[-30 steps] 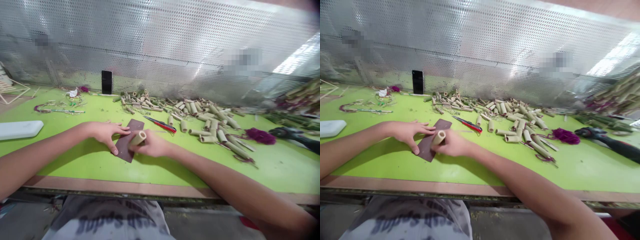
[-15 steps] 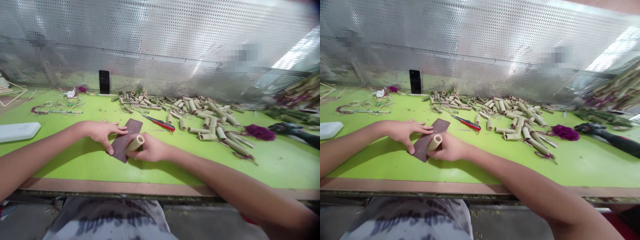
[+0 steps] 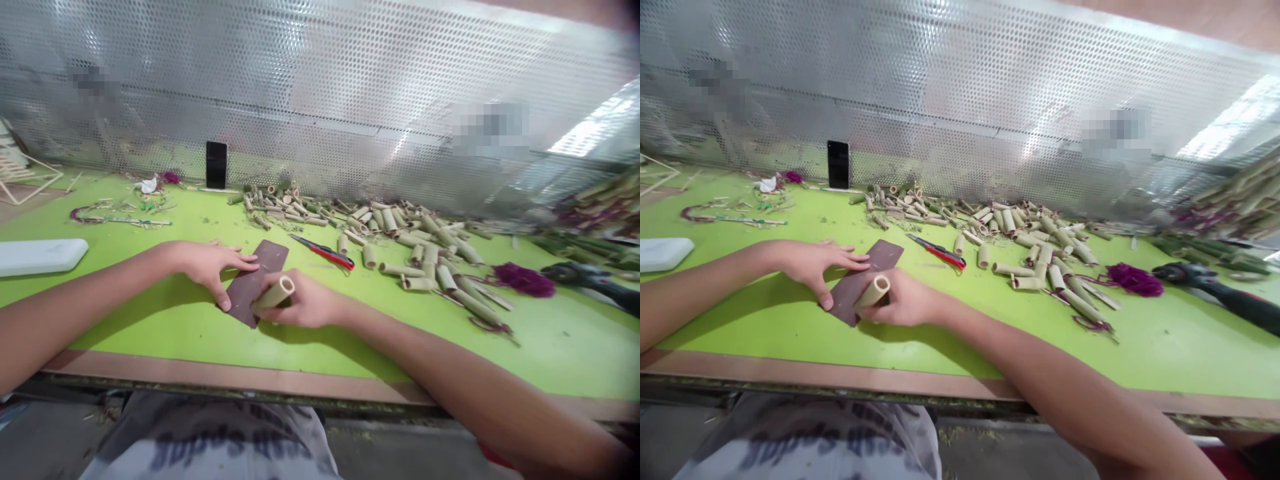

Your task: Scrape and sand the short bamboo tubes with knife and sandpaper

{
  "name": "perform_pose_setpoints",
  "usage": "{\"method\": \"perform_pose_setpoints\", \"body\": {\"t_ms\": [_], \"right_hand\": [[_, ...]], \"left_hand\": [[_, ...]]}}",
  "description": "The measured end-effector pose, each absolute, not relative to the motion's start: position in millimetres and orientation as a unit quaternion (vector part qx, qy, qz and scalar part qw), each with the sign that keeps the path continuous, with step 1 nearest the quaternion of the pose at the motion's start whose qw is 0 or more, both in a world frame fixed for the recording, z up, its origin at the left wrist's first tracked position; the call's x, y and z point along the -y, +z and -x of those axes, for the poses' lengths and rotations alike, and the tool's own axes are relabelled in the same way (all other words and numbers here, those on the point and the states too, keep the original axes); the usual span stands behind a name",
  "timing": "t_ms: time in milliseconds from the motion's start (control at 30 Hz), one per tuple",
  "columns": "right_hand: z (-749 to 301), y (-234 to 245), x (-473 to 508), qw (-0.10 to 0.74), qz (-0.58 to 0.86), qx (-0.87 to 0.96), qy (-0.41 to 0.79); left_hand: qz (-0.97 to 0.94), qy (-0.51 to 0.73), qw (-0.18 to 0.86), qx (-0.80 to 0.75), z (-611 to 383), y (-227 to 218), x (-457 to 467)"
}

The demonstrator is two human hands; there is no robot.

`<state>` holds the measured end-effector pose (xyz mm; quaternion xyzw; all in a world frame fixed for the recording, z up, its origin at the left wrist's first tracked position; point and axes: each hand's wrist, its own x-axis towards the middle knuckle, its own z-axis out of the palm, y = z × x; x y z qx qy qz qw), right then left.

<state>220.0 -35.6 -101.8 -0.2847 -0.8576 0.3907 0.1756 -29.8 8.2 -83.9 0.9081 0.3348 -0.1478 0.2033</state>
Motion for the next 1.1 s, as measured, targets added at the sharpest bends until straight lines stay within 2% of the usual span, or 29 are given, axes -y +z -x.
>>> {"method": "perform_pose_setpoints", "body": {"t_ms": [33,167,267,400,533,633,767,900,1033,1100], "right_hand": [[-220.4,-101.9,35.5,0.163,0.271,0.858,0.405],[-221.4,-102.9,35.5,0.210,0.331,0.857,0.333],[-221.1,-102.6,36.4,0.164,0.278,0.863,0.389],[-220.4,-101.9,36.8,0.203,0.350,0.853,0.328],[-219.8,-101.8,37.7,0.162,0.290,0.863,0.380],[-219.8,-100.7,36.9,0.203,0.363,0.855,0.311],[-219.2,-100.1,35.7,0.162,0.287,0.864,0.381],[-217.1,-102.1,34.4,0.214,0.368,0.854,0.299],[-211.3,-105.2,37.1,0.178,0.307,0.852,0.385],[-208.4,-106.4,36.5,0.206,0.361,0.838,0.354]], "left_hand": [[-0.908,-0.149,0.203,-0.335,29.7,-83.5,-8.0],[-0.903,-0.151,0.205,-0.345,28.8,-81.8,-6.8],[-0.901,-0.154,0.210,-0.347,28.5,-81.0,-6.0],[-0.900,-0.153,0.213,-0.349,28.9,-81.1,-6.0],[-0.905,-0.148,0.210,-0.340,29.6,-82.3,-6.8],[-0.903,-0.150,0.210,-0.344,30.0,-82.5,-7.1],[-0.901,-0.150,0.216,-0.344,30.5,-83.2,-8.0],[-0.907,-0.138,0.208,-0.338,30.8,-84.4,-8.7],[-0.907,-0.134,0.208,-0.341,29.7,-85.0,-7.5],[-0.908,-0.128,0.203,-0.343,29.1,-85.4,-6.9]]}}
